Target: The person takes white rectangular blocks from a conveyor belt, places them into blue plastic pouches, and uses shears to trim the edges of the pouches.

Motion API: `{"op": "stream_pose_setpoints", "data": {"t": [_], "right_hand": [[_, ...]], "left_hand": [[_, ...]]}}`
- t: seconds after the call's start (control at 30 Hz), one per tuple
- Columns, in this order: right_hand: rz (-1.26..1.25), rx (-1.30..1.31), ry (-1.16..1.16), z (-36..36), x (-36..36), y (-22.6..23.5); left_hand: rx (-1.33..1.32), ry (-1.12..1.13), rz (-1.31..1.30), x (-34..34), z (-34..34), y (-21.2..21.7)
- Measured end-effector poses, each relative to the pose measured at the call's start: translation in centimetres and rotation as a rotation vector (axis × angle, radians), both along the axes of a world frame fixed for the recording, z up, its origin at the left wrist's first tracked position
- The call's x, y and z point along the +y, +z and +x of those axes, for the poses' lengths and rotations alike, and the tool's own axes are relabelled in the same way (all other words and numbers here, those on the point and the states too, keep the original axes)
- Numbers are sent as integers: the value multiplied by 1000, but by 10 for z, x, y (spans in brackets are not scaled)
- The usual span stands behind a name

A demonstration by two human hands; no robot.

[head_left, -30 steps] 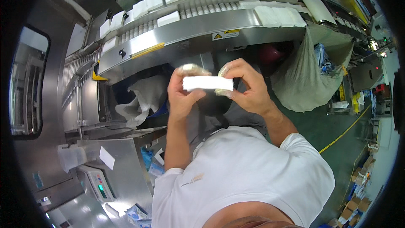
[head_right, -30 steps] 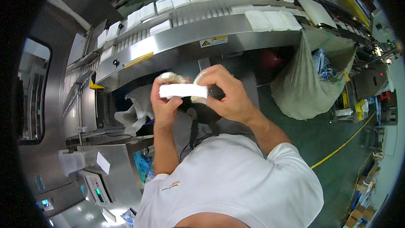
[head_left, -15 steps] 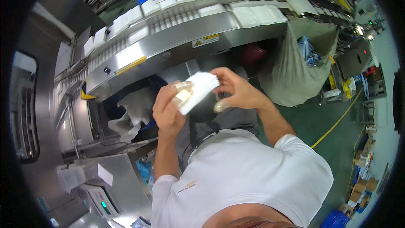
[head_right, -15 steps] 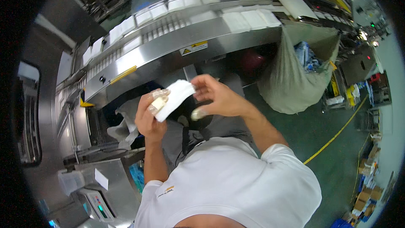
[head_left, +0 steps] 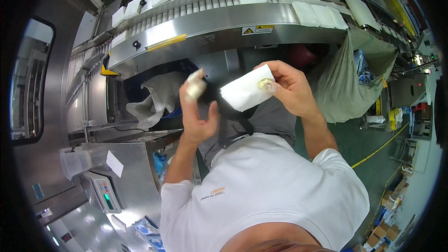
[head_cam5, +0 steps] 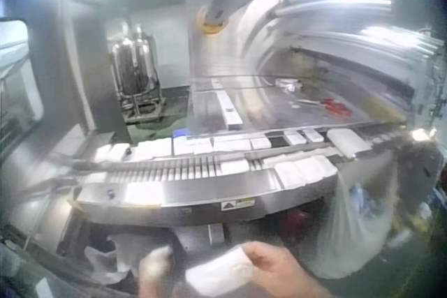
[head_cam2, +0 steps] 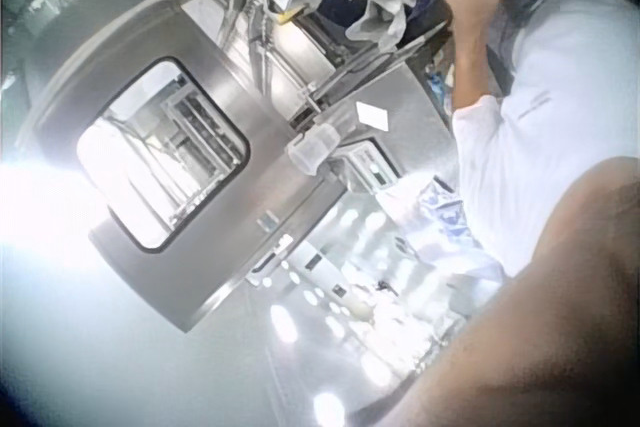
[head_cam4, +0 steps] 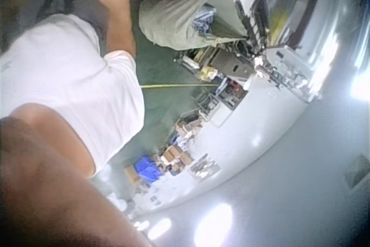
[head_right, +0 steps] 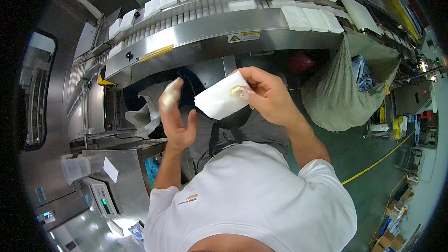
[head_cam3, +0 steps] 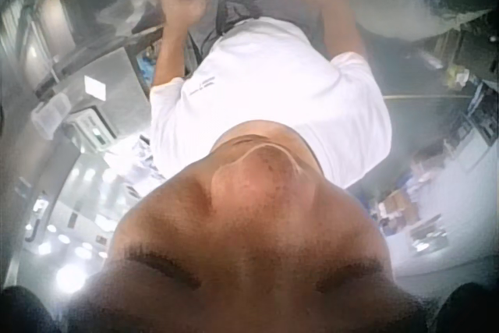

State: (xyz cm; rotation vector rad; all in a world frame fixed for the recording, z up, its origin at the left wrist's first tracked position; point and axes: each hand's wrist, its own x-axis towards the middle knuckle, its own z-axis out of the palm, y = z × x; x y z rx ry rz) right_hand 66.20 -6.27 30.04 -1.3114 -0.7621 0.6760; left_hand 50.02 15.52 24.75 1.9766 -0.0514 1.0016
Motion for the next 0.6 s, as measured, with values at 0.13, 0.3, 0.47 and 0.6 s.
{"op": "stream_pose_setpoints", "data": {"t": [0.13,0.3,0.47,0.6], "right_hand": [[68,-60,-9,1,2,-5],[-45,-186,-44,0,5,-4],[39,-178,-31,-1,-3,-4],[118,19,-77,-5,-8,-12]], "left_hand": [[48,-538,-776,-21,3,-2],[157,-193,-836,-50,19,5],[100,-193,-851,-49,36,10],[157,-138,-737,-56,40,14]]}}
